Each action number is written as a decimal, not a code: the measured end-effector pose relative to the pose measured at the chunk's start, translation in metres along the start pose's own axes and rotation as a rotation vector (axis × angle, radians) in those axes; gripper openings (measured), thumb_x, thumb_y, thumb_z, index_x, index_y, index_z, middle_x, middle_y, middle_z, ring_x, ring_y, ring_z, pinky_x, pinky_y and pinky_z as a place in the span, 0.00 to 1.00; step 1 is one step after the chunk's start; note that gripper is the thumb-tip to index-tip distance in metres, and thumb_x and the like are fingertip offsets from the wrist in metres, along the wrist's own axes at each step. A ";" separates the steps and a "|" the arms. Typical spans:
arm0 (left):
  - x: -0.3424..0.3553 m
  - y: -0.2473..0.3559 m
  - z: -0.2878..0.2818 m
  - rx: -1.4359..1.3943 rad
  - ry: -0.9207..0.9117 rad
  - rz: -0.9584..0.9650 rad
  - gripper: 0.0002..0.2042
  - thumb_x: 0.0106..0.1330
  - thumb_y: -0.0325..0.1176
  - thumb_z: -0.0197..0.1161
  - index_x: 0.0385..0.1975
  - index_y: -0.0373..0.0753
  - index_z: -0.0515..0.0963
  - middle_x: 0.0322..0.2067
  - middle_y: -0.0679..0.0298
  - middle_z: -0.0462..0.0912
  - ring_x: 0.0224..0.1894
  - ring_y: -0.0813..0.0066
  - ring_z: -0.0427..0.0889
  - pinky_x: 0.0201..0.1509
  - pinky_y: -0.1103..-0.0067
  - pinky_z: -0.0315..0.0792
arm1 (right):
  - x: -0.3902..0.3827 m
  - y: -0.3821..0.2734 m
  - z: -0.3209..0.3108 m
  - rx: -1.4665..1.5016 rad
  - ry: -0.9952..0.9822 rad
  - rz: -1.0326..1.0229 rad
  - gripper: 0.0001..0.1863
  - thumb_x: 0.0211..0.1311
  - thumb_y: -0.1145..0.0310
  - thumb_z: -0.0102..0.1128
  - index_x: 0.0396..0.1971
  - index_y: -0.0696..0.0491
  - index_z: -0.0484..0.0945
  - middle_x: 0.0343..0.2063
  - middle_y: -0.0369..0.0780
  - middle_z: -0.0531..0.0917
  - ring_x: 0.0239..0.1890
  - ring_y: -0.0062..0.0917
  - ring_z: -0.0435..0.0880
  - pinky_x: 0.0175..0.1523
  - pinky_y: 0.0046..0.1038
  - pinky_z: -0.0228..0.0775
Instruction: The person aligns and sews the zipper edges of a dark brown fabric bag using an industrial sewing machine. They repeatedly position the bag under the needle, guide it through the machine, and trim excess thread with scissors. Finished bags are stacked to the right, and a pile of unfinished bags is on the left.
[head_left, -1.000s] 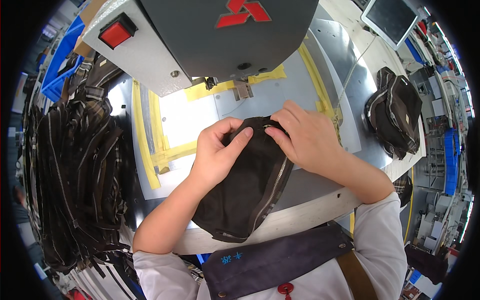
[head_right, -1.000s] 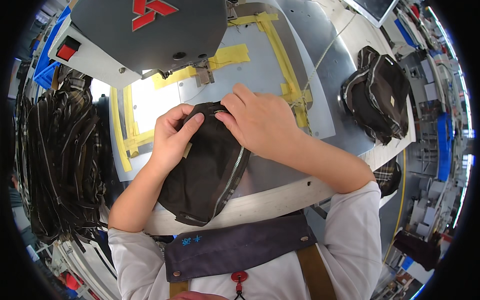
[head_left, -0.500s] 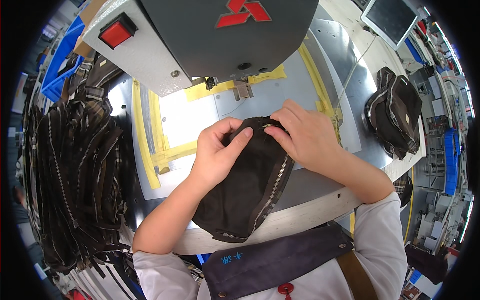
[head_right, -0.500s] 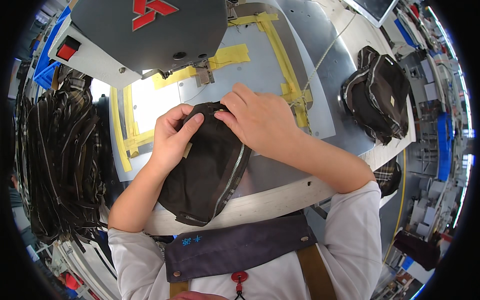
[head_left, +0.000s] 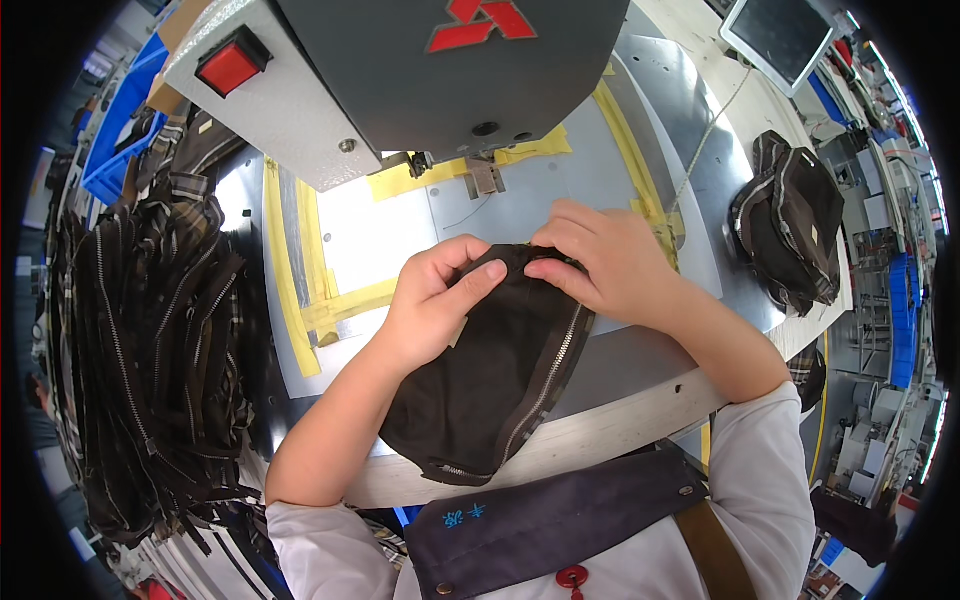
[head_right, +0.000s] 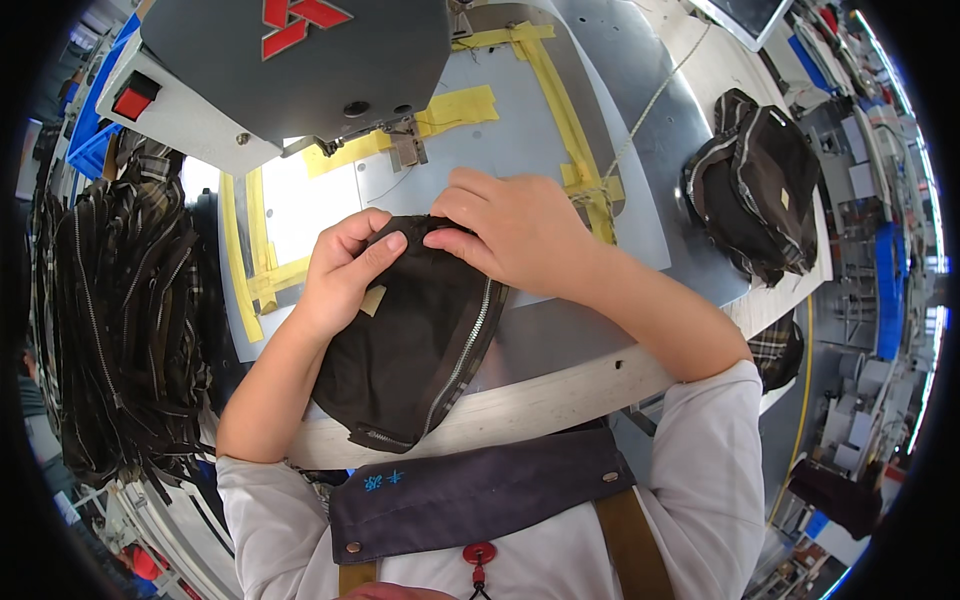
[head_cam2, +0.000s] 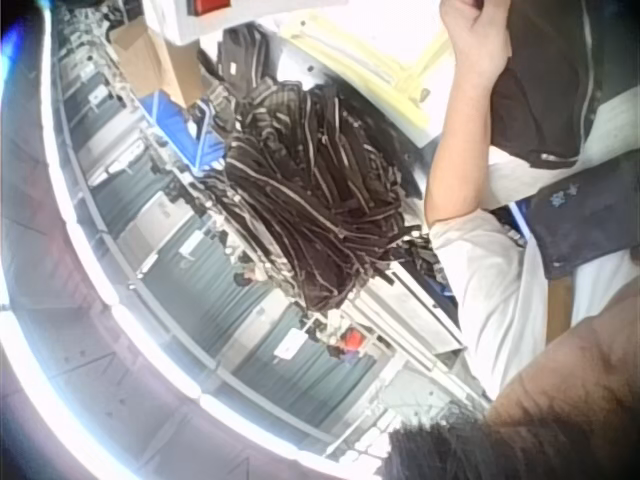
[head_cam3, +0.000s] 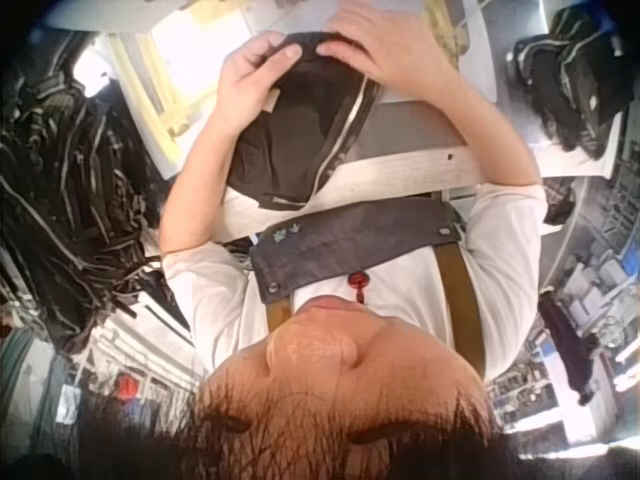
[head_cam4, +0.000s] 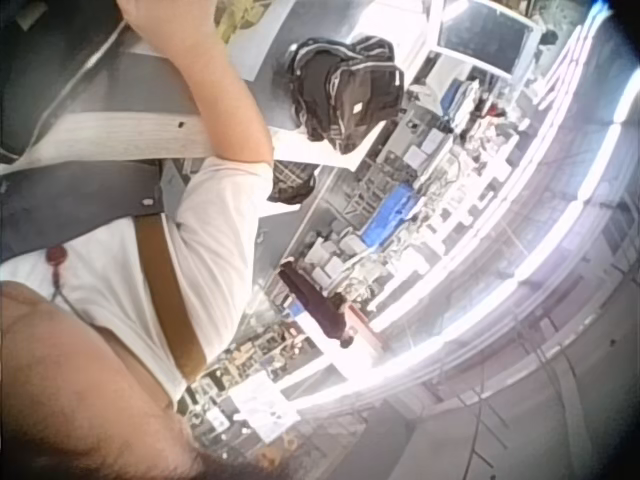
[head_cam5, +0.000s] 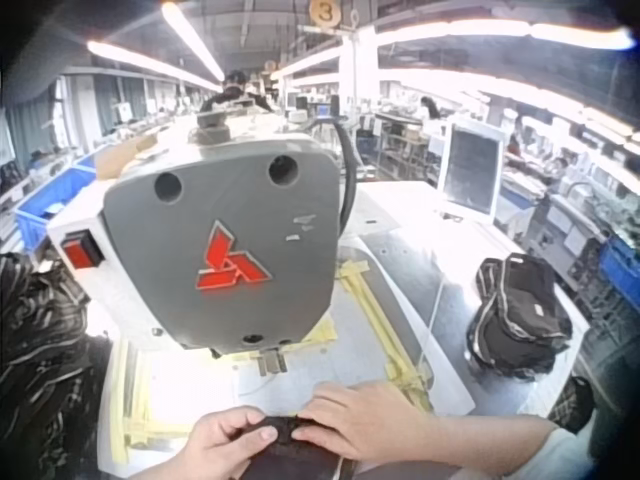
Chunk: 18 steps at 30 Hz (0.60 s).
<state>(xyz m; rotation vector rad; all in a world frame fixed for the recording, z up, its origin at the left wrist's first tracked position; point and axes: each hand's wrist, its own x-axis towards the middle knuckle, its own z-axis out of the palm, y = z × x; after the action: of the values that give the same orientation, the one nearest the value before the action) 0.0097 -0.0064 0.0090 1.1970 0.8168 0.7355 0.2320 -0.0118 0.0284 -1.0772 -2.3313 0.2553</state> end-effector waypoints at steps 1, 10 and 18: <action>0.000 0.001 0.000 -0.018 -0.012 -0.014 0.06 0.69 0.32 0.59 0.34 0.35 0.76 0.26 0.75 0.75 0.29 0.90 0.66 0.33 0.88 0.62 | 0.000 0.002 0.001 0.042 0.002 -0.004 0.12 0.58 0.58 0.63 0.30 0.51 0.76 0.27 0.35 0.75 0.22 0.31 0.77 0.25 0.30 0.67; 0.004 -0.014 0.003 0.082 0.118 0.075 0.05 0.69 0.31 0.58 0.33 0.36 0.75 0.25 0.76 0.73 0.29 0.90 0.67 0.33 0.89 0.63 | -0.005 -0.008 -0.001 0.551 0.060 -0.022 0.11 0.58 0.63 0.64 0.33 0.54 0.75 0.25 0.38 0.75 0.24 0.31 0.75 0.27 0.29 0.64; 0.009 -0.009 -0.005 0.052 0.224 0.119 0.07 0.69 0.32 0.58 0.34 0.34 0.77 0.25 0.75 0.75 0.27 0.91 0.67 0.31 0.89 0.63 | -0.004 -0.016 0.001 0.250 0.176 0.166 0.13 0.58 0.62 0.63 0.34 0.54 0.74 0.29 0.38 0.75 0.22 0.30 0.76 0.25 0.29 0.66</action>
<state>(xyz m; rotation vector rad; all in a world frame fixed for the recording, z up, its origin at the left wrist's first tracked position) 0.0103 0.0019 -0.0016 1.2313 0.9602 0.9634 0.2237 -0.0254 0.0319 -1.1200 -1.9962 0.4811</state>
